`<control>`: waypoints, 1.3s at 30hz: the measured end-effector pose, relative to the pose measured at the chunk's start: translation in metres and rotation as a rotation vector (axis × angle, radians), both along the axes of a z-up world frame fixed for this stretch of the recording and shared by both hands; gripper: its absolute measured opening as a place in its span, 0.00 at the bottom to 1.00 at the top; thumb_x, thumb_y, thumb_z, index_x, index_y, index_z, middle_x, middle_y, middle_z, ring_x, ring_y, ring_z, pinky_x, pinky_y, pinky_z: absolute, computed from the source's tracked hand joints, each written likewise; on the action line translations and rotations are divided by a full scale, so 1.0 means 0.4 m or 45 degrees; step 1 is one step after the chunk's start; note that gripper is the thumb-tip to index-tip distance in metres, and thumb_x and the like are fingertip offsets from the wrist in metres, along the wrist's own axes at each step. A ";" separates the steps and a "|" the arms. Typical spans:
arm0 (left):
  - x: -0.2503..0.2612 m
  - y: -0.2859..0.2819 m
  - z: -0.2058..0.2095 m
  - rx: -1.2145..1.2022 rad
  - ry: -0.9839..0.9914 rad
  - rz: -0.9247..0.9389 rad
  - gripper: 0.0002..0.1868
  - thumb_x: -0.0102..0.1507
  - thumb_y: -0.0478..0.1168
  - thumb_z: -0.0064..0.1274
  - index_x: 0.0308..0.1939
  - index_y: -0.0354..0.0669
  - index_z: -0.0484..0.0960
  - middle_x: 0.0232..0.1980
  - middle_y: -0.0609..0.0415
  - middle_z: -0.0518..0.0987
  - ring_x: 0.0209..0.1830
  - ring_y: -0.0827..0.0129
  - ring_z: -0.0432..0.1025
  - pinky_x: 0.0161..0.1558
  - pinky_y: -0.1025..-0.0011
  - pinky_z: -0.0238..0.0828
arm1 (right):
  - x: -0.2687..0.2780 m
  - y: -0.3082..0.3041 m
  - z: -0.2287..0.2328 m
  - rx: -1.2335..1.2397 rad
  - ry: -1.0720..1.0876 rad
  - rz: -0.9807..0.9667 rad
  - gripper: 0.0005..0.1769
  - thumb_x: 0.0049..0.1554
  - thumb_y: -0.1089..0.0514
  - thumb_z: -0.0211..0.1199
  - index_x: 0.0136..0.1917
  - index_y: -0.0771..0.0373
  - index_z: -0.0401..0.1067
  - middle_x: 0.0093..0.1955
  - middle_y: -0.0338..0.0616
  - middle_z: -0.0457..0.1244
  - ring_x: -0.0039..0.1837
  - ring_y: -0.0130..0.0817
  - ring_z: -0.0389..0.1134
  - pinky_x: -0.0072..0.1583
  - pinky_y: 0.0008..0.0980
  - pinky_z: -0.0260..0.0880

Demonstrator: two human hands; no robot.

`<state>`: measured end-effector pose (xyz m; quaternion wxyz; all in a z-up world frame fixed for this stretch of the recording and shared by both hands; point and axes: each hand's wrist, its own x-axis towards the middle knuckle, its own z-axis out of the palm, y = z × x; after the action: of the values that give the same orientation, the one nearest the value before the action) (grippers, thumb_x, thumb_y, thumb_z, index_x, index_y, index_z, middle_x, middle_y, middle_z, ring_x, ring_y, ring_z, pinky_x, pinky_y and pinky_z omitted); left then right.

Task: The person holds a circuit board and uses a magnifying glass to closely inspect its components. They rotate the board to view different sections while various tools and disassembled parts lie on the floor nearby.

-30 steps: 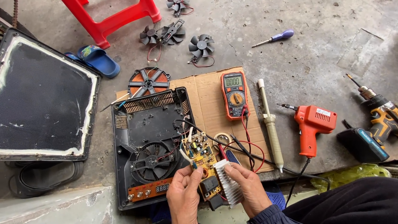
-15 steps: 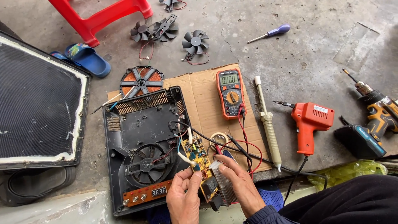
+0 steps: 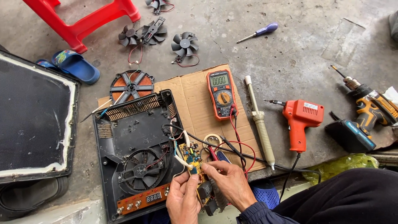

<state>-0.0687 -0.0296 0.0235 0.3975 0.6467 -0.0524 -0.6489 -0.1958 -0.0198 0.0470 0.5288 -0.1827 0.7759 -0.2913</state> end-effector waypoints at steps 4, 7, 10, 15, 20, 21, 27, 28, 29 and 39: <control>-0.006 -0.013 0.057 0.055 -0.064 -0.114 0.19 0.67 0.34 0.62 0.61 0.28 0.84 0.53 0.29 0.92 0.41 0.46 0.84 0.33 0.54 0.75 | -0.002 -0.002 0.025 -0.005 0.008 -0.015 0.17 0.57 0.43 0.73 0.48 0.54 0.93 0.50 0.30 0.83 0.54 0.18 0.79 0.59 0.22 0.74; -0.008 -0.042 0.140 0.222 -0.109 -0.154 0.21 0.69 0.35 0.60 0.65 0.32 0.81 0.64 0.33 0.89 0.63 0.42 0.83 0.57 0.45 0.82 | 0.008 0.009 -0.015 -0.026 0.013 -0.031 0.15 0.59 0.43 0.76 0.42 0.55 0.91 0.39 0.28 0.75 0.42 0.17 0.69 0.48 0.23 0.67; 0.020 -0.058 0.013 0.381 0.136 -0.230 0.31 0.72 0.35 0.50 0.82 0.43 0.72 0.78 0.33 0.78 0.74 0.33 0.74 0.68 0.38 0.74 | -0.015 0.018 -0.058 -0.175 0.005 -0.074 0.11 0.57 0.46 0.79 0.41 0.54 0.90 0.36 0.25 0.73 0.42 0.13 0.66 0.49 0.22 0.68; 0.112 -0.006 -0.262 0.093 -0.222 -0.372 0.25 0.68 0.36 0.65 0.71 0.42 0.83 0.51 0.37 0.88 0.27 0.56 0.66 0.36 0.58 0.66 | -0.027 0.005 -0.019 -0.100 -0.255 -0.088 0.12 0.61 0.47 0.75 0.45 0.57 0.88 0.48 0.30 0.75 0.52 0.20 0.71 0.60 0.25 0.69; 0.029 -0.015 -0.099 0.107 -0.215 -0.255 0.24 0.69 0.33 0.62 0.69 0.34 0.82 0.61 0.31 0.88 0.54 0.43 0.81 0.54 0.56 0.77 | -0.025 0.003 0.006 -0.040 -0.204 -0.021 0.16 0.60 0.41 0.75 0.42 0.55 0.87 0.44 0.28 0.74 0.48 0.19 0.69 0.55 0.24 0.67; 0.020 -0.018 -0.065 0.116 -0.193 -0.203 0.21 0.70 0.31 0.60 0.67 0.31 0.81 0.63 0.29 0.87 0.62 0.42 0.82 0.61 0.56 0.78 | -0.026 0.002 0.004 -0.053 -0.212 -0.006 0.16 0.61 0.42 0.75 0.42 0.56 0.87 0.45 0.30 0.74 0.49 0.21 0.68 0.56 0.26 0.66; -0.001 -0.063 0.113 0.308 0.057 -0.165 0.28 0.73 0.32 0.49 0.79 0.39 0.67 0.78 0.35 0.75 0.80 0.36 0.69 0.76 0.39 0.72 | -0.019 0.017 -0.066 -0.160 -0.241 -0.069 0.22 0.65 0.40 0.67 0.38 0.57 0.78 0.50 0.34 0.71 0.54 0.23 0.69 0.62 0.28 0.64; -0.003 -0.056 0.106 0.308 0.054 -0.158 0.28 0.73 0.32 0.49 0.79 0.39 0.67 0.78 0.35 0.75 0.80 0.36 0.69 0.76 0.39 0.72 | -0.014 0.018 -0.067 -0.159 -0.245 -0.063 0.22 0.65 0.40 0.67 0.38 0.57 0.78 0.50 0.34 0.71 0.54 0.23 0.69 0.62 0.28 0.64; -0.008 -0.050 0.098 0.244 0.100 -0.079 0.26 0.72 0.31 0.48 0.76 0.35 0.68 0.78 0.32 0.76 0.79 0.36 0.70 0.75 0.38 0.71 | -0.013 0.019 -0.067 -0.208 -0.263 -0.061 0.22 0.66 0.43 0.69 0.36 0.58 0.76 0.46 0.34 0.67 0.50 0.24 0.66 0.58 0.28 0.62; -0.038 -0.025 0.105 0.091 0.039 0.078 0.23 0.69 0.26 0.56 0.68 0.19 0.78 0.64 0.23 0.85 0.66 0.35 0.79 0.65 0.42 0.77 | -0.008 0.012 -0.025 -0.131 -0.223 -0.078 0.20 0.62 0.46 0.66 0.53 0.60 0.91 0.57 0.32 0.79 0.61 0.20 0.73 0.68 0.23 0.67</control>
<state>-0.0841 -0.0394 0.0654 0.3945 0.6518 -0.0034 -0.6477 -0.1991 -0.0149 0.0368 0.5753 -0.1596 0.7161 -0.3616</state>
